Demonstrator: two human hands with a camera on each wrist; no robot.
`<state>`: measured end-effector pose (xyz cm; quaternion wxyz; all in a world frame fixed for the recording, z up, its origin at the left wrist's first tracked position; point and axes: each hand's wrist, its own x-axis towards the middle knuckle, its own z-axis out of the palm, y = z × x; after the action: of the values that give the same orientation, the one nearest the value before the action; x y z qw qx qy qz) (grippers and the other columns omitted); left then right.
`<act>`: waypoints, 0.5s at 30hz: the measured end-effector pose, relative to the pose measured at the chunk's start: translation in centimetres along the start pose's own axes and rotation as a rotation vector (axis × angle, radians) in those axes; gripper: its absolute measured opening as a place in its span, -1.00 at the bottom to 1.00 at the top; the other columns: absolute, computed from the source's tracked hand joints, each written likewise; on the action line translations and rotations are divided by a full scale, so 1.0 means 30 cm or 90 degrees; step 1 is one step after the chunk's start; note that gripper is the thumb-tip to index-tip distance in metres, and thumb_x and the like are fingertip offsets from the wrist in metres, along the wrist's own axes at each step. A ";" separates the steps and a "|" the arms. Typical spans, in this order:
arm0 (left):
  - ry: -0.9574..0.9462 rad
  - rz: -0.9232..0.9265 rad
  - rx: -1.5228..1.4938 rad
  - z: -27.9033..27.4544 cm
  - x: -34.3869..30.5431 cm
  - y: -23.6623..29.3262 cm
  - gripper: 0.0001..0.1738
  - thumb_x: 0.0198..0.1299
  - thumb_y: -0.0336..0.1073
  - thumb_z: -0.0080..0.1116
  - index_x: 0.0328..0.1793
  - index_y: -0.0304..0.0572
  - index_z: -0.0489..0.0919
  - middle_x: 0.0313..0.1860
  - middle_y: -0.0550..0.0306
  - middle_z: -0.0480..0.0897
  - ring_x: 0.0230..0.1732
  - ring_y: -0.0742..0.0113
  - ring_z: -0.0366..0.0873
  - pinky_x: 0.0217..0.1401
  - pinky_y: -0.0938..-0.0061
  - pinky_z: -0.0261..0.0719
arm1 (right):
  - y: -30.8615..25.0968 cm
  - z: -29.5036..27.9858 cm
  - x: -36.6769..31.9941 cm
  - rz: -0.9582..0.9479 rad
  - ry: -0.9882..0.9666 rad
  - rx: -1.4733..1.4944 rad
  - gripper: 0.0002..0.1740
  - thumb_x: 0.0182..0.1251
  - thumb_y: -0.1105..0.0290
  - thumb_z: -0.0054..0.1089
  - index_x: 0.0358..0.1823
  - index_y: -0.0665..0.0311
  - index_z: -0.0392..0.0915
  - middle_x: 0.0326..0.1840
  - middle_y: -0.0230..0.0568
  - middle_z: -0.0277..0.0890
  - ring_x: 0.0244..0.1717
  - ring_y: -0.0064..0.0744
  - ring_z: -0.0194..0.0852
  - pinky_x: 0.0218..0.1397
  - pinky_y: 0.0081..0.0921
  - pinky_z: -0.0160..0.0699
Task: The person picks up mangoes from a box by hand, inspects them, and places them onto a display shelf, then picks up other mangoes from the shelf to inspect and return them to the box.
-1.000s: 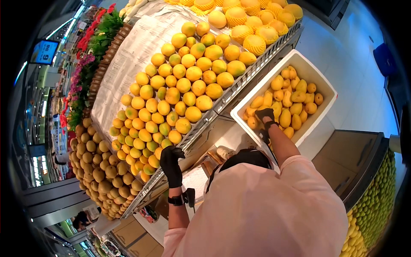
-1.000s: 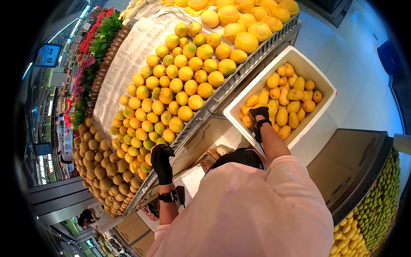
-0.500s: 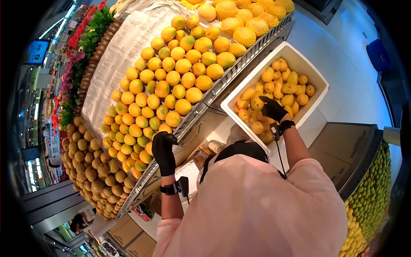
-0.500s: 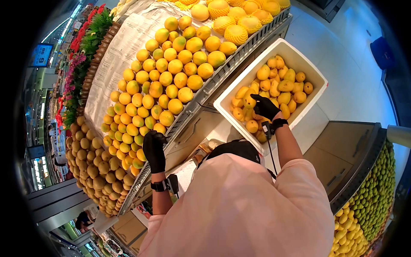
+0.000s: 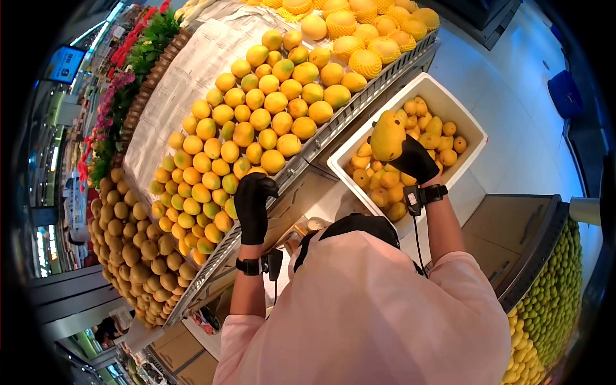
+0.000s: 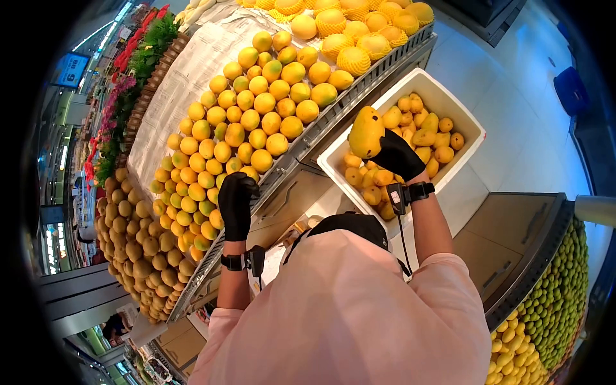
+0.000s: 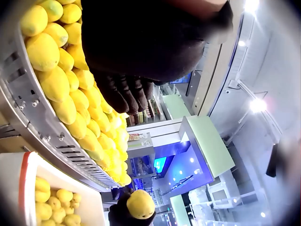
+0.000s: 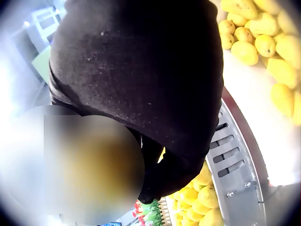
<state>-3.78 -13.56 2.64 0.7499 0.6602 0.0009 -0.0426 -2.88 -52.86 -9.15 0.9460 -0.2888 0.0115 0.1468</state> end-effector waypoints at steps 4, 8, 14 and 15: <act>-0.051 0.001 -0.020 0.074 0.019 0.019 -0.70 0.46 -0.18 -0.07 0.00 -0.32 0.49 -0.26 0.04 0.62 -0.26 0.30 0.61 -0.17 0.43 0.60 | -0.028 0.125 -0.018 -0.005 -0.075 -0.068 -0.31 0.25 0.37 0.29 0.38 0.37 0.25 0.29 -0.11 0.40 0.29 -0.23 0.40 0.38 -0.33 0.40; -0.102 -0.031 0.030 0.149 0.037 0.029 -0.82 0.39 -0.35 0.07 -0.01 -0.30 0.52 -0.24 0.06 0.64 -0.26 0.40 0.59 -0.18 0.50 0.60 | -0.044 0.257 0.011 -0.032 -0.084 -0.305 -0.17 0.14 0.48 0.36 0.44 0.40 0.17 0.37 -0.15 0.33 0.38 -0.33 0.29 0.43 -0.32 0.30; -0.092 0.093 0.415 0.237 0.044 -0.009 -0.58 0.04 -0.41 0.41 0.04 -0.16 0.54 -0.15 0.28 0.59 -0.36 0.60 0.40 -0.28 0.63 0.45 | 0.032 0.400 0.101 -0.011 -0.020 -0.426 -0.13 0.09 0.32 0.46 0.41 0.38 0.23 0.23 -0.18 0.44 0.21 -0.41 0.43 0.28 -0.44 0.44; -0.075 0.111 0.431 0.244 0.044 -0.023 -0.50 -0.01 -0.38 0.46 0.07 -0.16 0.51 -0.17 0.28 0.58 -0.37 0.59 0.39 -0.28 0.63 0.44 | 0.052 0.407 0.115 -0.029 -0.009 -0.460 -0.12 0.07 0.29 0.48 0.40 0.39 0.24 0.22 -0.17 0.45 0.20 -0.40 0.44 0.26 -0.42 0.46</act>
<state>-2.92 -20.97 2.83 0.4880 0.8654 -0.1128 -0.0142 -0.79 -43.96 -0.19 0.7862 -0.6034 -0.0543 0.1224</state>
